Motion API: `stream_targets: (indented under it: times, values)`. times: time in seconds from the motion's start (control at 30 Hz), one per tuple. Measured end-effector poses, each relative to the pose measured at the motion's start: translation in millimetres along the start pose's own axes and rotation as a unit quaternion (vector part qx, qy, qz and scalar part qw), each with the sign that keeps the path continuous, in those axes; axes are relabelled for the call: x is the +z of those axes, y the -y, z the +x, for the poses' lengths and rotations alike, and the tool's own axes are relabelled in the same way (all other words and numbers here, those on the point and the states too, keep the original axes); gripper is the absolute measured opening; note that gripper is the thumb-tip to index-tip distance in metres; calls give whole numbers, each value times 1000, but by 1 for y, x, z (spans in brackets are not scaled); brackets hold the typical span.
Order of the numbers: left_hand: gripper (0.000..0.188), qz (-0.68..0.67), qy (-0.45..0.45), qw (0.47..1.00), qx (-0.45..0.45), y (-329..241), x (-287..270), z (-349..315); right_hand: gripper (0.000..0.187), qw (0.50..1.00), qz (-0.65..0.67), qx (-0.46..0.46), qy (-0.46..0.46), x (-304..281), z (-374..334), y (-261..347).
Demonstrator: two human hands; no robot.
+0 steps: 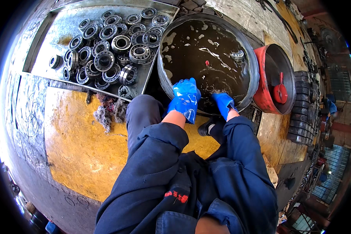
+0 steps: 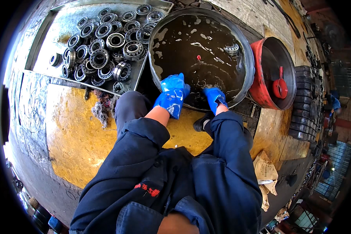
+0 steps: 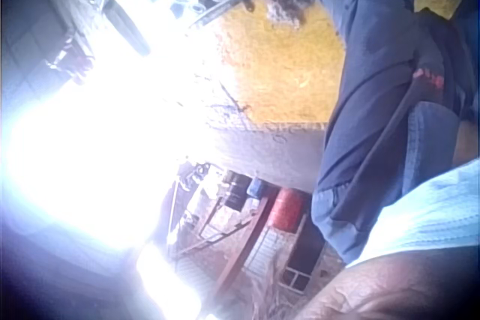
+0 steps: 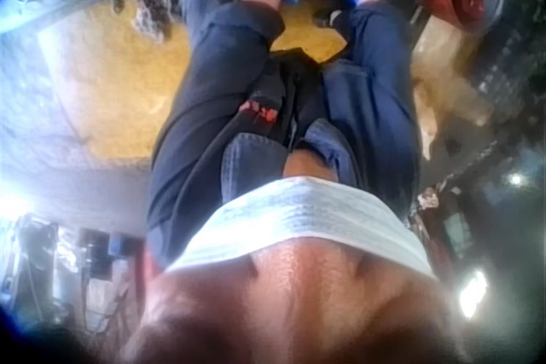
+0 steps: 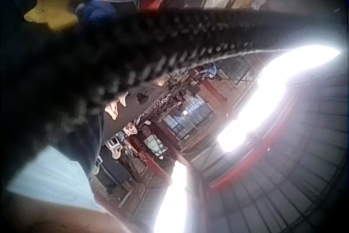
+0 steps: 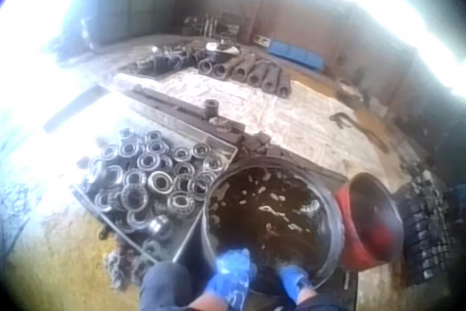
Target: The person sits on the floor and repeatedly picks up metal bearings from a tray, dips them into a bucket of dark liquid, and rubs them with gloved hands. The person places the cleaned bearings back into the tray.
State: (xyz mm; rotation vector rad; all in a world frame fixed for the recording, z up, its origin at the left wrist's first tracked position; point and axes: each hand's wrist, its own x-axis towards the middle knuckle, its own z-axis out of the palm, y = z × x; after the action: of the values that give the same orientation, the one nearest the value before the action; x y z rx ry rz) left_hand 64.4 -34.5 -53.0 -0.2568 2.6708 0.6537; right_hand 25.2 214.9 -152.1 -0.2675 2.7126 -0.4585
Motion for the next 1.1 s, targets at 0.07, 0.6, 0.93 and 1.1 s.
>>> stream_targets:
  times: [0.07, 0.6, 0.93, 1.1]
  values:
    - [44, -5, 16, 1000, 11, -4, 5, 6, 34, 986, -137, 3, 92, -13, 9, 8]
    - [43, -5, 37, 999, -8, -3, -4, 0, 27, 937, -310, -26, 158, -15, 23, 52]
    - [46, -5, 37, 999, -9, 2, 1, 3, 32, 998, -3, 57, 30, -17, -10, 25]
    - [45, 8, 47, 999, 1, -9, -3, 1, 23, 908, -396, -57, 128, -25, 14, 46]
